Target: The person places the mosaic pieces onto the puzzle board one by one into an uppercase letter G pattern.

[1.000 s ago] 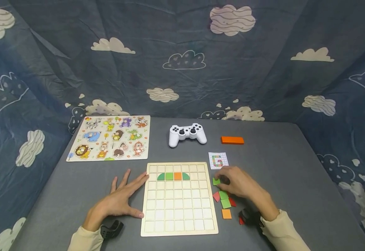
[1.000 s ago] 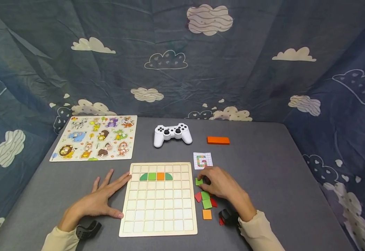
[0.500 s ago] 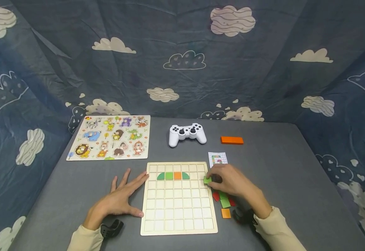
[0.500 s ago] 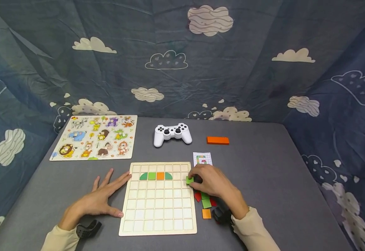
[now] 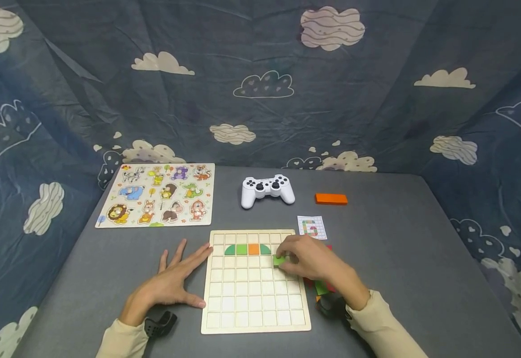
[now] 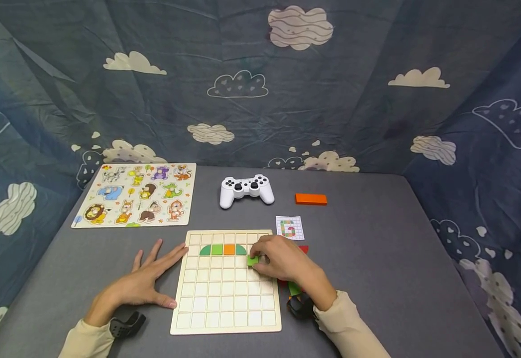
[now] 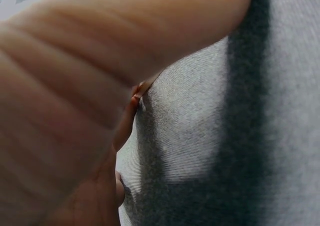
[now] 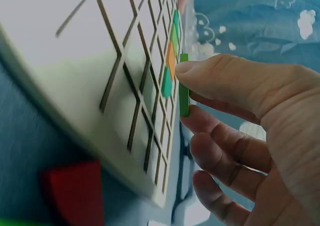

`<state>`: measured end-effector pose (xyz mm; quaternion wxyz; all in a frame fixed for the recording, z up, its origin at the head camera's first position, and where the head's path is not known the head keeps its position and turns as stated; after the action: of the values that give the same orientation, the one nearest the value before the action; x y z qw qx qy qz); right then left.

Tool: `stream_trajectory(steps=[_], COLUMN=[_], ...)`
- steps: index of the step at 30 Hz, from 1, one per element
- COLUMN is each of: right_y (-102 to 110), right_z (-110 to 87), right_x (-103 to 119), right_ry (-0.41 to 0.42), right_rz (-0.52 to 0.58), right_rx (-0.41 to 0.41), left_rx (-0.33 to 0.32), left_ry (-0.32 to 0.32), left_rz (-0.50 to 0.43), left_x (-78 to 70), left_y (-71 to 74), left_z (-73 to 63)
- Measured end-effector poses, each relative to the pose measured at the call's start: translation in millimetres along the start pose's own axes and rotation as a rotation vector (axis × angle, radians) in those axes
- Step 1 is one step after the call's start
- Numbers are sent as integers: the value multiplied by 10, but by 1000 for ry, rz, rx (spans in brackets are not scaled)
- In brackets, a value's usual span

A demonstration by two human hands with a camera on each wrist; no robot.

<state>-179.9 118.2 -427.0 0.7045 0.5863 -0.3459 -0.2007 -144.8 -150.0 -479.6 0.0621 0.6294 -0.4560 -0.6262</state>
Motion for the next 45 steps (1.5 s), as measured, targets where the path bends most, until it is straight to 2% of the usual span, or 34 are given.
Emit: stream_trajectory(steps=[17, 35, 45], right_y=[-88, -140, -228], right_z=[287, 702, 801], right_x=[352, 718, 752], right_ry=[61, 154, 126], right_rz=[-9, -51, -109], right_rx=[9, 12, 35], left_rx=[-3, -12, -7], left_ry=[-7, -10, -7], left_rz=[1, 13, 21], left_x=[2, -5, -23], left_y=[-25, 4, 8], left_z=[-13, -23, -16])
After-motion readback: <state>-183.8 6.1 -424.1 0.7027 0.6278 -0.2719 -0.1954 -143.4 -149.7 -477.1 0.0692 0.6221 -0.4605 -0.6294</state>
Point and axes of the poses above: each hand's wrist, its own z-axis towards the middle knuckle, its own y-axis out of the back of the hand, x = y × z, the point moved 8 cm from there along z, towards the middle knuckle, and after that the axes turned 6 degrees about -z, right-handed, at the moved point
